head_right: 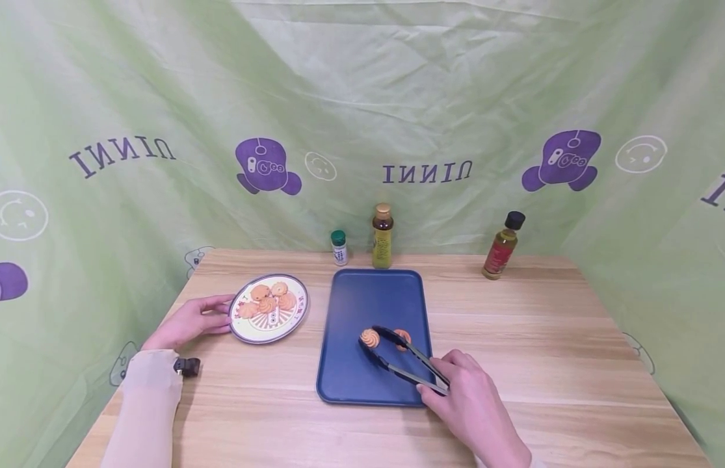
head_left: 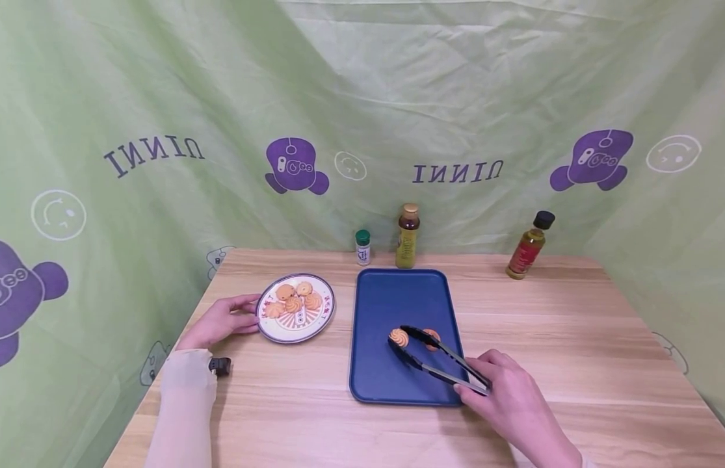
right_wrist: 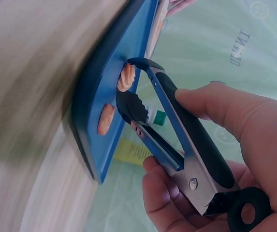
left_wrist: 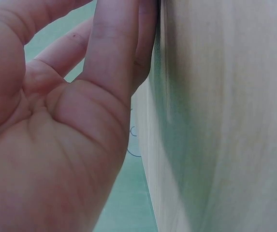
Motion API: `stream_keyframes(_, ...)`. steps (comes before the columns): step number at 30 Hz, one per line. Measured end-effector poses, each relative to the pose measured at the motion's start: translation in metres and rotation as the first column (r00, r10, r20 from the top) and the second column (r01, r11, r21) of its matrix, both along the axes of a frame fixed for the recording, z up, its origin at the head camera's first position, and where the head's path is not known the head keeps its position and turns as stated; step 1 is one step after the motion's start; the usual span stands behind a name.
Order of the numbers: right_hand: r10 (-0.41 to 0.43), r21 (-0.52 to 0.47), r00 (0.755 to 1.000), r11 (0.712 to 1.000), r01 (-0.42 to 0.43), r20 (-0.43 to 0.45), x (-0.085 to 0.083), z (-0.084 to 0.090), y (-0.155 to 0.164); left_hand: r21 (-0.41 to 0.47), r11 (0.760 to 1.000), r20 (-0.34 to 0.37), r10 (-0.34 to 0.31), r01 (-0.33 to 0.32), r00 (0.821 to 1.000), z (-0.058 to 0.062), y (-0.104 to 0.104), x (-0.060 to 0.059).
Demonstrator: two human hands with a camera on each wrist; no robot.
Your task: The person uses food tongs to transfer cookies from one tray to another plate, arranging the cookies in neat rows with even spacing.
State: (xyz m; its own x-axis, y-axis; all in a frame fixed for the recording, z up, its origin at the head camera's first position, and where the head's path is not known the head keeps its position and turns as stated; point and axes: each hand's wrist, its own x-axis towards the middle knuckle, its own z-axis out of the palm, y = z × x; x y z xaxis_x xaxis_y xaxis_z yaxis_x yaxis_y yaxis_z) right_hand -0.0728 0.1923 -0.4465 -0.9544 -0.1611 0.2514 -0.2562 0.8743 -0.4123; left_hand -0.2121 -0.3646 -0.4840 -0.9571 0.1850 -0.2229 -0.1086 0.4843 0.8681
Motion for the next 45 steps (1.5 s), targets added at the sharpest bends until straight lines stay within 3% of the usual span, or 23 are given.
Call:
stream_keyframes(6,0.017,-0.036,1.0,0.999,-0.016,0.016,-0.007,0.001,-0.008,0.028,1.0,0.001,-0.006,0.005,1.0,0.001,0.001,0.002)
stream_keyframes(14,0.063,-0.083,0.998,0.995,-0.063,0.001,-0.031,0.002,-0.031,0.027,1.0,0.003,0.002,-0.002,1.0,0.002,0.002,0.002)
stream_keyframes(28,0.178,-0.179,0.983,0.97,-0.166,0.053,-0.062,0.012,-0.1,0.012,1.0,0.007,0.009,-0.009,1.0,-0.001,0.0,0.001)
stream_keyframes(39,0.315,-0.144,0.949,0.94,-0.309,0.019,-0.077,0.011,-0.161,0.026,1.0,-0.008,-0.011,0.011,1.0,-0.001,-0.002,0.001)
stream_keyframes(45,0.332,-0.117,0.943,0.937,-0.328,0.018,-0.081,0.006,-0.179,0.027,1.0,-0.004,-0.012,0.012,1.0,0.001,0.0,0.001)
